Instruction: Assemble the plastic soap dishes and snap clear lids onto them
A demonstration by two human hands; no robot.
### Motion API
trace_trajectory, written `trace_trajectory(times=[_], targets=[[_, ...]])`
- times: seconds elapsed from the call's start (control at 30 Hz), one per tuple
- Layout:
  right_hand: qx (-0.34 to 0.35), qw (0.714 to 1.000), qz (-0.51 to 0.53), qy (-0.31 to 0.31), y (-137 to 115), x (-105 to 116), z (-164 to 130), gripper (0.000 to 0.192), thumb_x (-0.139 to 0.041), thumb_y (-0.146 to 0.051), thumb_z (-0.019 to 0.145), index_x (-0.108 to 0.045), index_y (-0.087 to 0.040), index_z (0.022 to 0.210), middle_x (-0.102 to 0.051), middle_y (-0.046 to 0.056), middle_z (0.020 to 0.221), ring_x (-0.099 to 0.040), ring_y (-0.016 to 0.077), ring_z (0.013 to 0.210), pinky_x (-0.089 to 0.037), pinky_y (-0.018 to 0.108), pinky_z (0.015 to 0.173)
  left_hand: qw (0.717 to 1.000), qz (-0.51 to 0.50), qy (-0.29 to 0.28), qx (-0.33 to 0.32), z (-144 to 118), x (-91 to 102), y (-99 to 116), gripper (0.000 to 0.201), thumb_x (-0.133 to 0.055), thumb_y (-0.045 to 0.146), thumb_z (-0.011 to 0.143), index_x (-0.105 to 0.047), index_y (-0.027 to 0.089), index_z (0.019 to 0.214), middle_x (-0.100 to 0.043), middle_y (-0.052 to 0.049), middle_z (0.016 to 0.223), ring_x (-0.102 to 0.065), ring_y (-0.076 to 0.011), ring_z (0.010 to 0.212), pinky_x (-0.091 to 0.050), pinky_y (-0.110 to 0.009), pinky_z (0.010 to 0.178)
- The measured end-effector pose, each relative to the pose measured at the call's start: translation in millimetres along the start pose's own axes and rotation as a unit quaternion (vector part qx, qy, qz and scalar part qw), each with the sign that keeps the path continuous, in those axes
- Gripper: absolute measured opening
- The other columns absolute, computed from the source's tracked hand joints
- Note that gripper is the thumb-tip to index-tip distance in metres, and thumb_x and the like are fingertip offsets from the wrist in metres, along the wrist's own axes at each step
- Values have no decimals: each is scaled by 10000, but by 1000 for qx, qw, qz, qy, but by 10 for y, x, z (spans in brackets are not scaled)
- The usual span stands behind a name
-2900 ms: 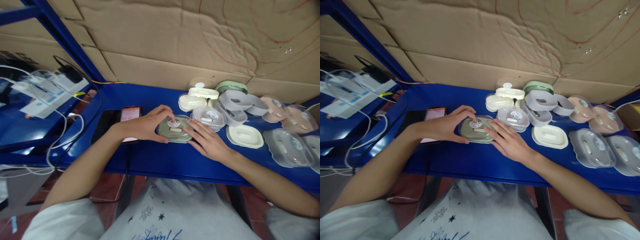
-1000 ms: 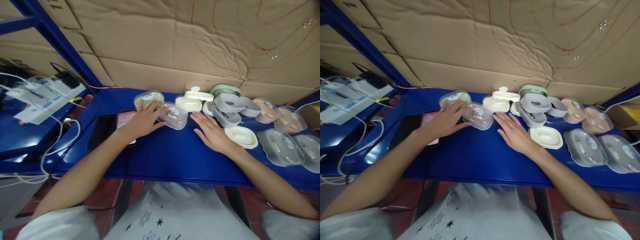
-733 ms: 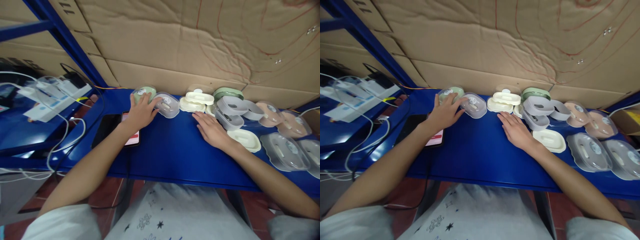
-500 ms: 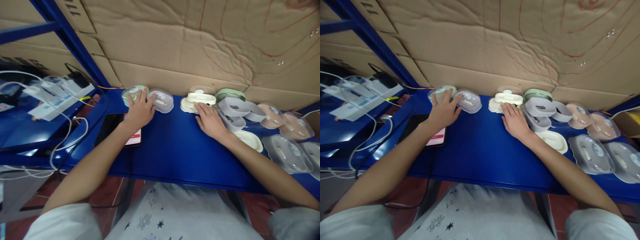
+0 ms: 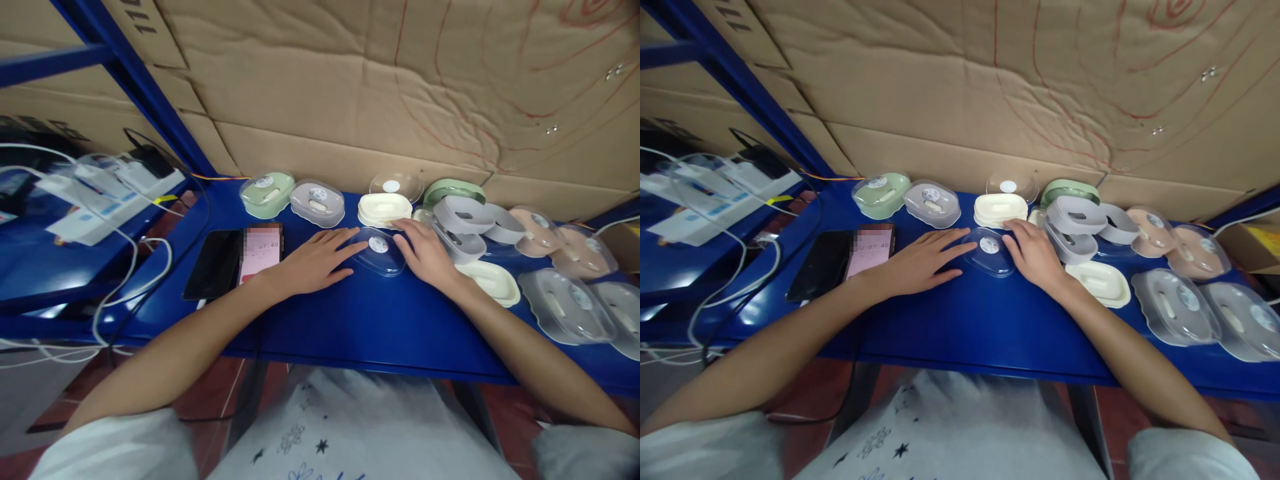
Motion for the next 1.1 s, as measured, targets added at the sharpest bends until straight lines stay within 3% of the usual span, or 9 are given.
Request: trace_trajectory(times=[0.13,0.3,0.53,0.67,0.77,0.87,1.0,1.1], targets=[[-34,999,5,-33,191,-133,58,589,-324,-522,1133,-594,-159,1509,-597,183,1584,-512,359,1518,-395,613,1245,1000,0,-10,-20,8,1,19,537,-545,373,1121,-473,215,1629,-440,-164,1709,-477,-364,1538,-374,-558,1279],[10,998,31,-62,23,-71,-28,485,-351,-461,1140,-690,-208,1379,-734,136,1396,-661,327,1340,-462,589,1184,1000,17,-2,-17,2,136,26,596,-730,520,1007,-615,200,1497,-618,-186,1475,-562,-397,1410,-403,-591,1226],[69,989,86,-98,-1,155,-118,316,-497,-285,1080,-765,-251,1244,-802,86,1247,-760,274,1148,-581,466,1037,989,-122,-83,-30,-56,218,43,384,-827,340,927,-640,250,1250,-529,-89,1609,-549,-321,1444,-451,-462,1180],[59,978,83,-181,7,321,-201,276,-524,-251,1055,-787,-276,1136,-831,22,1115,-786,238,989,-587,391,904,984,-137,-115,8,-109,300,-35,372,-833,327,877,-610,243,1162,-541,-72,1556,-602,-302,1347,-481,-418,1106],[33,964,91,-248,-9,438,-294,250,-533,-274,1052,-782,-284,1072,-825,-10,1000,-770,203,859,-568,345,788,983,-121,-123,59,-139,316,-154,387,-808,369,875,-595,243,1172,-549,-77,1513,-619,-314,1304,-487,-428,1094],[34,953,119,-276,-89,493,-362,243,-542,-269,1047,-784,-281,1056,-821,-11,1032,-770,188,905,-570,328,817,986,-93,-108,92,-141,292,-252,418,-761,425,909,-572,242,1234,-564,-94,1490,-613,-333,1320,-485,-450,1106],[63,955,101,-271,-214,449,-404,262,-553,-187,1014,-794,-266,1079,-817,16,1056,-763,207,953,-566,359,868,985,-106,-83,105,-131,265,-327,419,-669,443,961,-540,250,1310,-565,-91,1514,-569,-324,1400,-485,-424,1108],[83,962,95,-244,-282,413,-412,282,-563,-161,1000,-799,-262,1117,-816,36,1113,-761,228,1028,-576,392,931,979,-148,-65,127,-126,296,-381,447,-615,510,988,-543,243,1340,-656,-82,1413,-648,-295,1296,-502,-397,1075]])
Point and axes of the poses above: each hand's wrist, its own z-axis towards the middle knuckle, its own x-axis out of the back of the hand, y = z × x, the point moved 5 cm from there along z, towards the middle knuckle
